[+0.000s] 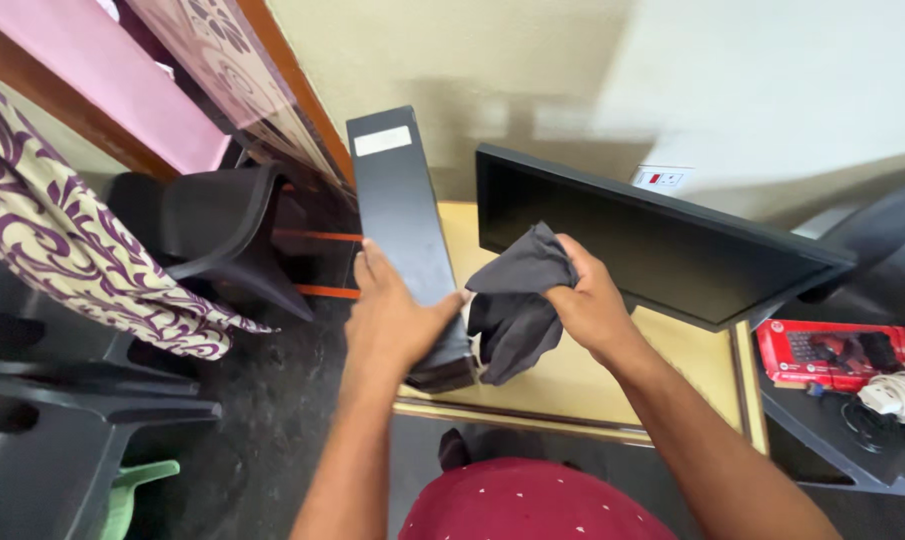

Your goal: The person wipes a desktop computer tower and a monitor with a dark cloth, cleaning the front, sides, top, and back surfaces. Then the person picks up a VGA cable and plugs it into the back of the computer tower.

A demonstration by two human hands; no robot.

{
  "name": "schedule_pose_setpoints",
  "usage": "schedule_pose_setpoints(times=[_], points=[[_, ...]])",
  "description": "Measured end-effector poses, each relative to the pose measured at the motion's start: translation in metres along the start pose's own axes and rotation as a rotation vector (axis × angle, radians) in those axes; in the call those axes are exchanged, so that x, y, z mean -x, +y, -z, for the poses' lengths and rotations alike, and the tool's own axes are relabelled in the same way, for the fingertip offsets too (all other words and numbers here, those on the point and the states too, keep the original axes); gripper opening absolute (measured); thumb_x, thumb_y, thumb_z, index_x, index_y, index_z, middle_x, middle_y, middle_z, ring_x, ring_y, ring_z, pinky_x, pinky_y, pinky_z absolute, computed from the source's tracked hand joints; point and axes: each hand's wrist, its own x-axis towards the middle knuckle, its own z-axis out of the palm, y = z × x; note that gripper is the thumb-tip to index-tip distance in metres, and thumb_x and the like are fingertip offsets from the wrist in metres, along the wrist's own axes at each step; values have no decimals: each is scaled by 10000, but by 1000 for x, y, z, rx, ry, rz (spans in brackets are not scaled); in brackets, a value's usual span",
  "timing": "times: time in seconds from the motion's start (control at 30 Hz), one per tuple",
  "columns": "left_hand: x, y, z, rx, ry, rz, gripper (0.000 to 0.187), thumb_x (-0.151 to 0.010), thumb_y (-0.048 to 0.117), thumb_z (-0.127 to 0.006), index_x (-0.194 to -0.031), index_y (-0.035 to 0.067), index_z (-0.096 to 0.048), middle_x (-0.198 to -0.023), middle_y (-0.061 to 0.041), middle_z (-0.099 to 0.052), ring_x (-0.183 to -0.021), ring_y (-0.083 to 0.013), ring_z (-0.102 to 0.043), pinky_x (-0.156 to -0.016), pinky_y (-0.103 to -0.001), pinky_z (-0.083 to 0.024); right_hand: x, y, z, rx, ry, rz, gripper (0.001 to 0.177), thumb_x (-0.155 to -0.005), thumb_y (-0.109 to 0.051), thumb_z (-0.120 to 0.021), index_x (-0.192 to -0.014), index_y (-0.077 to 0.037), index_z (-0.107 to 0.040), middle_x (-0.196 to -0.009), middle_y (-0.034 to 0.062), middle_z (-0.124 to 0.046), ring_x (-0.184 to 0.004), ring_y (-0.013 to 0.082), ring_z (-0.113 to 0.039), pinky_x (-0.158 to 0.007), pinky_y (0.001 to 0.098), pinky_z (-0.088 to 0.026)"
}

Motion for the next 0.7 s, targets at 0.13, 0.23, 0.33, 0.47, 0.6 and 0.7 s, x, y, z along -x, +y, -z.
schedule_pose_setpoints(times=[0.13, 0.23, 0.33, 0.47, 0.6, 0.7], points=[[-1, 3, 2, 22, 93, -116, 1281, -613, 528, -863, -1527, -55, -181, -1549, -321, -300, -1127, -479, -633, -901, -522, -538, -13, 3, -30, 44, 35, 47, 274, -907, 22, -600, -1177, -6, -639, -1031, 24, -690, -975, 85, -614, -874, 250, -511], [-3, 2, 10, 4, 33, -119, 1249, -618, 519, -851, -1544, -6, -198, -1519, -308, -350, -1060, -485, -656, -871, -516, -555, -13, 6, -52, 116, 45, 100, 331, -887, 16, -611, -1217, -9, -627, -1060, 27, -697, -1008, 89, -614, -909, 248, -496], [-11, -7, 20, -7, 5, -159, 1248, -597, 495, -864, -1555, 49, -199, -1520, -307, -340, -1055, -492, -652, -859, -513, -557, -10, 8, -67, 214, 52, 106, 388, -863, 17, -586, -1249, -11, -623, -1079, 36, -709, -1030, 96, -622, -930, 251, -493], [-27, -31, 38, -9, 11, -263, 1297, -547, 471, -907, -1545, 53, -191, -1511, -337, -318, -1109, -500, -621, -868, -506, -550, -7, 10, -83, 242, 61, 50, 363, -886, -5, -606, -1247, -9, -628, -1065, 47, -718, -1017, 104, -629, -921, 257, -504], [-35, -44, 49, -54, -71, -263, 1316, -555, 469, -908, -1558, 54, -164, -1543, -299, -317, -1137, -475, -621, -895, -490, -554, -11, 1, -94, 159, 99, 85, 430, -853, 22, -564, -1281, 7, -608, -1126, 46, -713, -1073, 107, -631, -961, 261, -491], [-40, -52, 53, -25, -64, -278, 1340, -540, 452, -916, -1552, 29, -146, -1562, -262, -310, -1166, -457, -609, -912, -488, -541, -25, -14, -96, 40, 144, 178, 345, -937, -16, -595, -1280, 21, -612, -1142, 61, -708, -1081, 107, -629, -986, 266, -501]])
